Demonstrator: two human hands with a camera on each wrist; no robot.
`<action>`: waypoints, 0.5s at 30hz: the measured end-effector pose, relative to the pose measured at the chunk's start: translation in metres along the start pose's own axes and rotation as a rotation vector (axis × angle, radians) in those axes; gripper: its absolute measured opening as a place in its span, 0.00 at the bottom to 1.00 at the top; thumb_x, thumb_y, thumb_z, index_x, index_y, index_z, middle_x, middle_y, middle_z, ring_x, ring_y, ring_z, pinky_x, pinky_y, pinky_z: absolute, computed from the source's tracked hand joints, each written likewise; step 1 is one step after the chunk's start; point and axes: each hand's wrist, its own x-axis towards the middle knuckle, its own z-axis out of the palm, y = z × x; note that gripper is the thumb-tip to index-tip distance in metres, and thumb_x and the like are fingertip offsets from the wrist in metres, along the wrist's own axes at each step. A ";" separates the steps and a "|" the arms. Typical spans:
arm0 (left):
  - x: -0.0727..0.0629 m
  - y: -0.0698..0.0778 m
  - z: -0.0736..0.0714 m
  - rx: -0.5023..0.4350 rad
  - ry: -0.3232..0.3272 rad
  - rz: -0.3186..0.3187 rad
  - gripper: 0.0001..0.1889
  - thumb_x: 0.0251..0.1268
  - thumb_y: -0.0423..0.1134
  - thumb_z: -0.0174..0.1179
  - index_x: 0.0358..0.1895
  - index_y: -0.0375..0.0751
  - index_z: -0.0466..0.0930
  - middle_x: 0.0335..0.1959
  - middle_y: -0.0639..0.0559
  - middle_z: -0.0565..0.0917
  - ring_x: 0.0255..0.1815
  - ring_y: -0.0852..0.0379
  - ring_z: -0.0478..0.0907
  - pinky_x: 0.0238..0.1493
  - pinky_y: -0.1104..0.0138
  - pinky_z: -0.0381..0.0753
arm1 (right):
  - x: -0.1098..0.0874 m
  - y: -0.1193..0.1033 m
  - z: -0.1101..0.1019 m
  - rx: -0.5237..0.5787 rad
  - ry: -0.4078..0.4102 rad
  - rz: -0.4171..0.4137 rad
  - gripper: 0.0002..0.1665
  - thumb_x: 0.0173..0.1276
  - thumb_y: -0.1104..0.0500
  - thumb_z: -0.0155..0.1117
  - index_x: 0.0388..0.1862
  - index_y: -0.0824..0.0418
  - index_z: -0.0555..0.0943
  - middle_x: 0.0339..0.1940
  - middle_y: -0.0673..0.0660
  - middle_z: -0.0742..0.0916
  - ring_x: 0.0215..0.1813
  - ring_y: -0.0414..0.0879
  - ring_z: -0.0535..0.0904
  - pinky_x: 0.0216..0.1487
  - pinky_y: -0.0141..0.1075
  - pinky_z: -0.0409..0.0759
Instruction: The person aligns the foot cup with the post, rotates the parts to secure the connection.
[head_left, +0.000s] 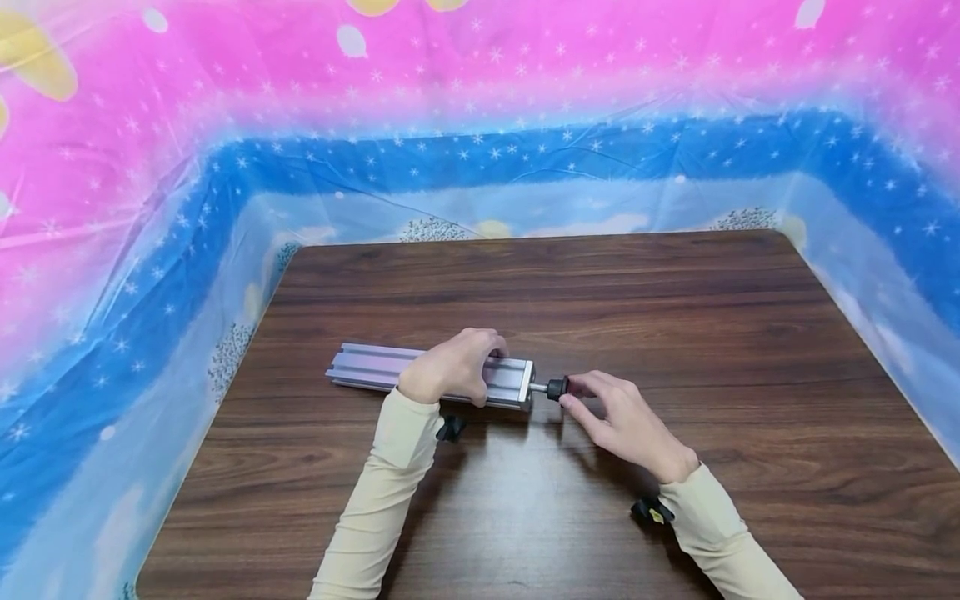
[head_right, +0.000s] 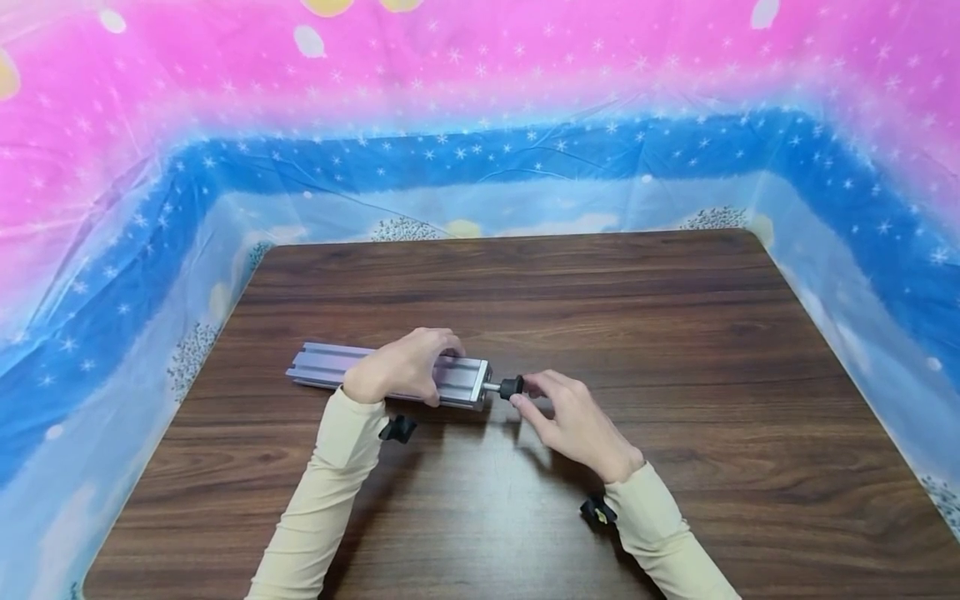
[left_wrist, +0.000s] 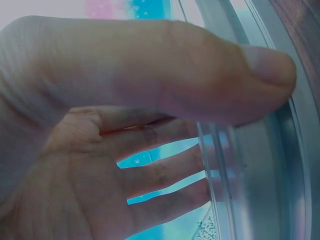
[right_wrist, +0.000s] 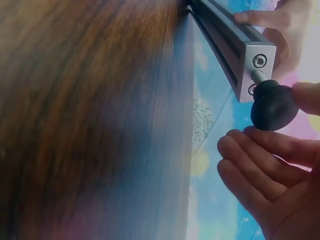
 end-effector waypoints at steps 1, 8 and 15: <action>0.000 0.000 0.000 0.000 -0.001 0.002 0.33 0.32 0.24 0.72 0.53 0.33 0.80 0.43 0.45 0.82 0.40 0.54 0.75 0.42 0.65 0.79 | 0.000 0.000 0.000 0.004 -0.009 0.020 0.13 0.73 0.57 0.63 0.50 0.62 0.85 0.44 0.53 0.90 0.46 0.45 0.87 0.47 0.41 0.86; -0.002 0.001 -0.001 -0.006 0.002 -0.002 0.34 0.32 0.24 0.73 0.55 0.32 0.80 0.44 0.46 0.82 0.41 0.54 0.75 0.44 0.65 0.79 | 0.002 -0.004 0.000 0.004 -0.020 0.100 0.14 0.77 0.53 0.59 0.46 0.61 0.85 0.41 0.53 0.89 0.42 0.43 0.87 0.44 0.39 0.86; -0.002 0.000 -0.001 0.002 -0.004 -0.002 0.34 0.33 0.24 0.73 0.56 0.32 0.80 0.45 0.45 0.82 0.41 0.54 0.76 0.44 0.65 0.79 | -0.001 0.000 -0.001 -0.025 0.058 -0.059 0.33 0.58 0.56 0.78 0.61 0.67 0.79 0.56 0.58 0.86 0.59 0.50 0.82 0.61 0.42 0.79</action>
